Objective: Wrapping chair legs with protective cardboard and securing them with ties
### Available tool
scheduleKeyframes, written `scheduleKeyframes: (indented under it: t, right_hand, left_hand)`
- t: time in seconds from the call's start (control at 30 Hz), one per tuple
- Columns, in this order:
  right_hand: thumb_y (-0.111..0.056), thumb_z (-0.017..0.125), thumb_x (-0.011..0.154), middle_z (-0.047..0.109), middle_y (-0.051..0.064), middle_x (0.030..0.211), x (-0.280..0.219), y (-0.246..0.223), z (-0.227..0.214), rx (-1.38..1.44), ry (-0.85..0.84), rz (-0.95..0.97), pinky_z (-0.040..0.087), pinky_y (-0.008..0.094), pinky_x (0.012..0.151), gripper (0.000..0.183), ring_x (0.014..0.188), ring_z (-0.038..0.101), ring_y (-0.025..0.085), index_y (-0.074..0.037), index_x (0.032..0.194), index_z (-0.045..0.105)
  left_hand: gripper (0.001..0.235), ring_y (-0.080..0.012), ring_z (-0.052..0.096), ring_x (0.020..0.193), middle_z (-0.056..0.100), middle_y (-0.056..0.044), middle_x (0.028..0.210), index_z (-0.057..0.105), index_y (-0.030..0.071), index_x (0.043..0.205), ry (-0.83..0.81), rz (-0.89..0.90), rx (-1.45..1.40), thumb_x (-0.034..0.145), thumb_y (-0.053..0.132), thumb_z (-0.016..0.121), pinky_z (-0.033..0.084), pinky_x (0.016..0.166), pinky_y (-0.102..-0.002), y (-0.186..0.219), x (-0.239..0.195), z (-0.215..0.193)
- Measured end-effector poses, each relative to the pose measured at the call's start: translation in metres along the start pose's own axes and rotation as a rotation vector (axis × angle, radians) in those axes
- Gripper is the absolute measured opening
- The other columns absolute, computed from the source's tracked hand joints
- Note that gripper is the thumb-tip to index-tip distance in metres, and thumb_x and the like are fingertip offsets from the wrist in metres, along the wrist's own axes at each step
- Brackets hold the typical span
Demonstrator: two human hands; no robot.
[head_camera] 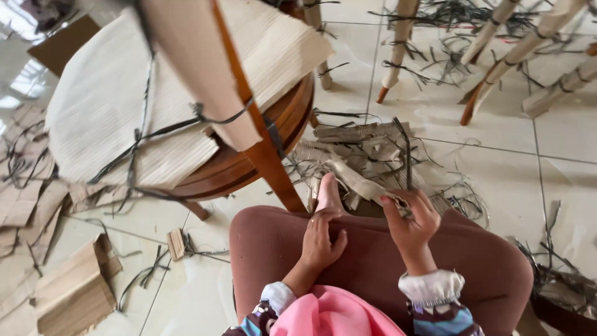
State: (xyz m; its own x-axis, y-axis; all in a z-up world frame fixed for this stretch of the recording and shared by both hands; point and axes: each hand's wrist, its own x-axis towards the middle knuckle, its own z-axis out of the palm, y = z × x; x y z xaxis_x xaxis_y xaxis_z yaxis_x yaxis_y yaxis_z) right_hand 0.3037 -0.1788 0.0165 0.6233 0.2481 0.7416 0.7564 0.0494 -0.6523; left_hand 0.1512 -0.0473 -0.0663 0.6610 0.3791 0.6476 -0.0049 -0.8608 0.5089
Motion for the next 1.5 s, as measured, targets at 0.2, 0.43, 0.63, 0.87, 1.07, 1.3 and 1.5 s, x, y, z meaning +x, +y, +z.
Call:
scheduleKeyframes:
  t: [0.2, 0.43, 0.63, 0.87, 1.07, 1.3, 1.5]
  right_hand:
    - [0.002, 0.074, 0.091, 0.076, 0.013, 0.091, 0.008, -0.071, 0.016, 0.015, -0.122, -0.276, 0.058, 0.026, 0.058, 0.015, 0.071, 0.072, 0.017, 0.003, 0.105, 0.069]
    - [-0.021, 0.074, 0.093, 0.073, 0.01, 0.102, 0.011, -0.116, 0.035, 0.043, -0.252, -0.114, 0.053, 0.023, 0.06, 0.032, 0.074, 0.068, 0.013, -0.002, 0.117, 0.066]
    - [-0.018, 0.083, 0.084, 0.066, 0.016, 0.111, 0.041, -0.126, 0.05, 0.275, -0.59, -0.063, 0.054, 0.038, 0.078, 0.07, 0.094, 0.063, 0.028, 0.002, 0.143, 0.051]
    - [-0.022, 0.083, 0.089, 0.069, 0.014, 0.097, 0.06, -0.139, 0.072, 0.42, -0.939, 0.122, 0.055, 0.059, 0.084, 0.031, 0.097, 0.072, 0.039, -0.006, 0.113, 0.072]
    - [-0.018, 0.086, 0.087, 0.07, 0.017, 0.091, 0.02, -0.097, 0.126, 0.381, -0.748, 0.236, 0.054, 0.061, 0.082, 0.032, 0.092, 0.071, 0.043, -0.007, 0.108, 0.065]
    - [-0.025, 0.094, 0.08, 0.063, 0.015, 0.08, -0.024, -0.071, 0.168, 0.287, -0.616, 0.433, 0.04, 0.059, 0.067, 0.089, 0.071, 0.057, 0.03, 0.017, 0.121, 0.027]
    - [-0.026, 0.09, 0.081, 0.05, 0.012, 0.072, -0.023, -0.008, 0.176, 0.114, -0.529, 0.389, 0.04, 0.035, 0.055, 0.052, 0.059, 0.053, 0.024, -0.008, 0.108, 0.049]
  left_hand:
    - [0.079, -0.0393, 0.047, 0.143, 0.044, -0.028, 0.15, 0.031, -0.007, 0.147, 0.109, -0.068, -0.516, 0.089, 0.019, 0.08, 0.038, 0.122, -0.047, 0.046, 0.042, -0.045]
    - [0.04, -0.0382, 0.058, 0.129, 0.059, -0.021, 0.136, 0.053, 0.001, 0.132, 0.153, -0.032, -0.497, 0.091, 0.001, 0.052, 0.043, 0.114, -0.05, 0.039, 0.068, -0.092]
    - [0.042, -0.0439, 0.062, 0.117, 0.062, -0.021, 0.127, 0.053, -0.003, 0.132, 0.002, 0.117, -0.433, 0.09, 0.002, 0.056, 0.044, 0.111, -0.057, 0.0, 0.051, -0.108]
    - [0.04, -0.0493, 0.063, 0.095, 0.06, -0.024, 0.104, 0.059, -0.002, 0.116, -0.19, -0.036, -0.375, 0.108, 0.035, 0.047, 0.052, 0.084, -0.055, 0.008, 0.041, -0.151]
    - [0.041, -0.0463, 0.065, 0.109, 0.059, -0.024, 0.124, 0.052, -0.003, 0.14, 0.035, -0.281, -0.387, 0.101, 0.01, 0.058, 0.055, 0.093, -0.05, 0.008, 0.042, -0.157]
    - [0.033, -0.043, 0.067, 0.081, 0.064, -0.017, 0.092, 0.06, 0.004, 0.12, 0.186, -0.356, -0.439, 0.088, -0.004, 0.063, 0.056, 0.076, -0.045, -0.021, 0.031, -0.123]
    - [0.01, -0.0269, 0.06, 0.073, 0.052, -0.008, 0.085, 0.058, 0.009, 0.102, 0.363, -0.33, -0.409, 0.097, 0.008, 0.067, 0.054, 0.075, -0.034, -0.053, 0.032, -0.112]
